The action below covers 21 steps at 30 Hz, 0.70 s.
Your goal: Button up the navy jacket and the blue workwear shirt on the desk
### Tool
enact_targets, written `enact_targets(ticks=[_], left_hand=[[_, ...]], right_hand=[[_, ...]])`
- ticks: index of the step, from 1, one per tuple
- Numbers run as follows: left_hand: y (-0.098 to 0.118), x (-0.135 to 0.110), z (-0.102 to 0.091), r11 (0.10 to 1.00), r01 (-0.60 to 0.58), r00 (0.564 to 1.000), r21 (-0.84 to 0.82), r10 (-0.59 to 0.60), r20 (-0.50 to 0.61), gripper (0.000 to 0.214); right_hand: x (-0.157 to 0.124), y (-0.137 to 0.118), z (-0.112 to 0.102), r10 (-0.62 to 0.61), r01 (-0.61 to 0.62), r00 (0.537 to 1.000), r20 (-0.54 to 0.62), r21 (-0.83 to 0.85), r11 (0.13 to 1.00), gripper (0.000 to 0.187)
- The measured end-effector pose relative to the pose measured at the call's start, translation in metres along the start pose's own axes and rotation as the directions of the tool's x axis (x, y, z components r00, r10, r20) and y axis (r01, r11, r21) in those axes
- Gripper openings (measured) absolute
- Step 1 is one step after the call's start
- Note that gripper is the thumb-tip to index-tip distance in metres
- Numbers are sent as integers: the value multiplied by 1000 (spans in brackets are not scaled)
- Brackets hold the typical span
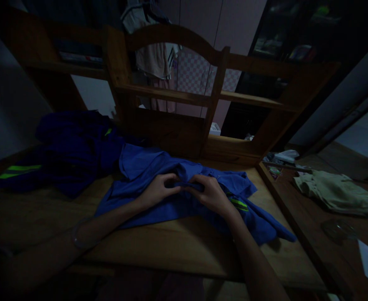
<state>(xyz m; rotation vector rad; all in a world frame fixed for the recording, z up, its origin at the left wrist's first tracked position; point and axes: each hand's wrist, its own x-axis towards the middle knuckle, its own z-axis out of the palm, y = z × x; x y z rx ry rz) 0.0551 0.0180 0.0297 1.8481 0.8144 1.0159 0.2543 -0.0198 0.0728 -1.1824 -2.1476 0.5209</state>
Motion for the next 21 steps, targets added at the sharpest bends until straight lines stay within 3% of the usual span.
enact_targets(ticks=[13,21], left_hand=[[6,0,-5,998,-54,998,41,53,25,18],[4,-3,-3,995,-59,997,80,62,-34,17]], right_hand=[[1,-4,-4,13,-12,1000,24,-12,1000,13],[-1,1,-2,-11,11,1000,-7,-3,1000,12]])
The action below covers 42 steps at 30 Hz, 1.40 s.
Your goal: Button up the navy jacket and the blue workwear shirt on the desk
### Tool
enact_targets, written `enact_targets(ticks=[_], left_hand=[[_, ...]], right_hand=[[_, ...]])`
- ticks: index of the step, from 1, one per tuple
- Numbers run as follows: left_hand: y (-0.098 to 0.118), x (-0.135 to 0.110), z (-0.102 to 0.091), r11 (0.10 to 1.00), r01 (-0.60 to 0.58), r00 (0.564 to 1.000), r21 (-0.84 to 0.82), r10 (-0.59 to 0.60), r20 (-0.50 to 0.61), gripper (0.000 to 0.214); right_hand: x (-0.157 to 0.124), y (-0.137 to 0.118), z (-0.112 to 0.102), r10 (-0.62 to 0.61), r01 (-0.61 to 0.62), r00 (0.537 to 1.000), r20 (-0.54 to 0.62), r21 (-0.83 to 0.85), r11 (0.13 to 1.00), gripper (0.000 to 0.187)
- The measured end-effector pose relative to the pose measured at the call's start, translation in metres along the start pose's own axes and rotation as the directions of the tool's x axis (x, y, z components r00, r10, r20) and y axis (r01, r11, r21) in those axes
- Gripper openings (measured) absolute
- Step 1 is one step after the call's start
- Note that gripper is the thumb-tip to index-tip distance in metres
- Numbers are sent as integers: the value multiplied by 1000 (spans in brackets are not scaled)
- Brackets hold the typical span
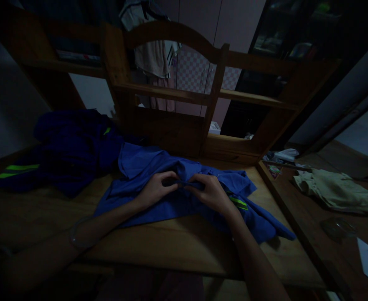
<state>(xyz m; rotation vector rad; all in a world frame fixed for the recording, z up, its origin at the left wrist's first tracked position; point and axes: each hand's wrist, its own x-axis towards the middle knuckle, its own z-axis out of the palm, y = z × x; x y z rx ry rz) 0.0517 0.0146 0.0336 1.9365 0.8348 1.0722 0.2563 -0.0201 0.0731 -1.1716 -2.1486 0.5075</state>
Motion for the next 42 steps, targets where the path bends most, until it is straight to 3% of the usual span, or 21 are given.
enact_targets(ticks=[11,16,21,26,31,34,36,39,41,42], left_hand=[[1,3,-2,1000,-6,998,-30,8,60,17],[1,2,1,1000,6,1000,-5,-6,16,22],[6,0,0,996,-44,999,76,44,-4,13],[13,-2,-1,978,-114,994,173,113,15,10],[14,-3,2,972,-92,995,214,81,61,19],[10,-4,4,960,-96,994,263,79,74,26],[7,-4,6,944,-124,992,305,108,67,32],[2,-3,7,917,-188,982,352,165,95,45],[-1,-2,6,901,-222,975,371,200,97,51],[-2,-1,5,895,-229,973,383,215,80,53]], right_hand=[[1,3,6,-22,22,999,-39,7,1000,7],[2,3,8,-33,33,997,-64,-8,999,7],[1,-2,7,-54,54,999,-4,-14,998,10],[0,-2,8,-8,6,1000,-11,-151,989,14],[-1,5,5,57,-55,998,-3,-314,948,22],[-4,7,-2,31,-76,992,-123,-376,923,30],[-8,5,-9,-22,-105,956,-291,-414,904,32],[-11,-4,-19,-160,-105,824,-543,-424,900,27],[-11,-12,-24,-224,-37,737,-637,-369,929,20],[-10,-17,-25,-230,14,716,-659,-316,949,16]])
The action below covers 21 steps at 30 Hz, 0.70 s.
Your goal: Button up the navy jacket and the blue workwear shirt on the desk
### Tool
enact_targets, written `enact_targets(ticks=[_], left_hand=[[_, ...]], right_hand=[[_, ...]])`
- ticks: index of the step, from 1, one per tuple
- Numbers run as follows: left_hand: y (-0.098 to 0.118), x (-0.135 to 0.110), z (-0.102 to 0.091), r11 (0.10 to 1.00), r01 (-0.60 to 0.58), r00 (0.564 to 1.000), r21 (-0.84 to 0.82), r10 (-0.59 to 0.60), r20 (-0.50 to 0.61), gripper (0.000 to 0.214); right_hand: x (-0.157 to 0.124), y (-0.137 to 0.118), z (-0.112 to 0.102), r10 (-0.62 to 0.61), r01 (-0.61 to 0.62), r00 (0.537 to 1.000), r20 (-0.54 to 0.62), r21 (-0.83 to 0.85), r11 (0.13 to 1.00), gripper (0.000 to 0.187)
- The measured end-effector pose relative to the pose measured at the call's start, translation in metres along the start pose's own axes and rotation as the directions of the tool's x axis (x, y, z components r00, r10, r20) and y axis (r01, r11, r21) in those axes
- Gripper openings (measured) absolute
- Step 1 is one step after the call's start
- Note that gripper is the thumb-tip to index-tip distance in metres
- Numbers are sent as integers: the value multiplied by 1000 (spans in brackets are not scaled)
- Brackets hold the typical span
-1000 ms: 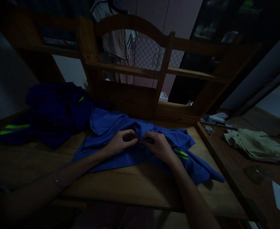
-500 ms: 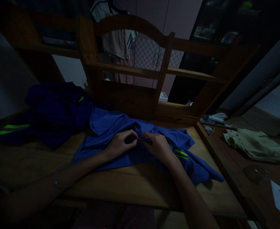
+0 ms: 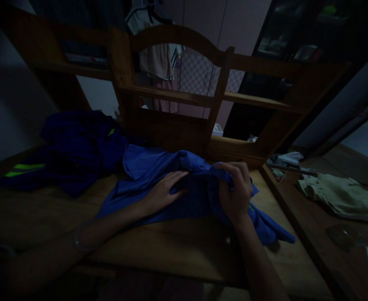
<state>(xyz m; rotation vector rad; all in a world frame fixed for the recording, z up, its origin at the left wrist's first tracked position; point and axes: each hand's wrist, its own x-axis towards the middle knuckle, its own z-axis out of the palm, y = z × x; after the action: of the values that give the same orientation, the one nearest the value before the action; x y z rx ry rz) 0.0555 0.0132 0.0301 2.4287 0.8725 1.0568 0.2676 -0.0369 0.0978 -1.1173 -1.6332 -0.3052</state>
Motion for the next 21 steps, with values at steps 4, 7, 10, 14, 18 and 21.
enact_targets(ticks=[4,7,10,14,18,21], left_hand=[[-4,3,-5,999,22,996,38,-18,-84,53],[-5,5,-9,999,34,999,13,-34,38,34],[-7,7,-16,997,62,986,-40,-55,159,21],[-27,11,-35,982,141,970,-124,-112,215,28],[-51,12,-47,933,312,916,-177,-246,316,42],[-55,12,-44,911,343,919,-229,-274,284,46]], right_hand=[[5,-12,-2,162,-172,985,59,359,917,12],[2,-12,-1,292,-353,932,215,352,867,14],[-1,-5,4,311,-370,885,347,118,922,14],[-3,6,14,280,-331,874,396,63,942,19],[-6,5,21,143,-267,817,558,147,952,33],[-10,-11,23,-52,-26,841,539,136,990,60]])
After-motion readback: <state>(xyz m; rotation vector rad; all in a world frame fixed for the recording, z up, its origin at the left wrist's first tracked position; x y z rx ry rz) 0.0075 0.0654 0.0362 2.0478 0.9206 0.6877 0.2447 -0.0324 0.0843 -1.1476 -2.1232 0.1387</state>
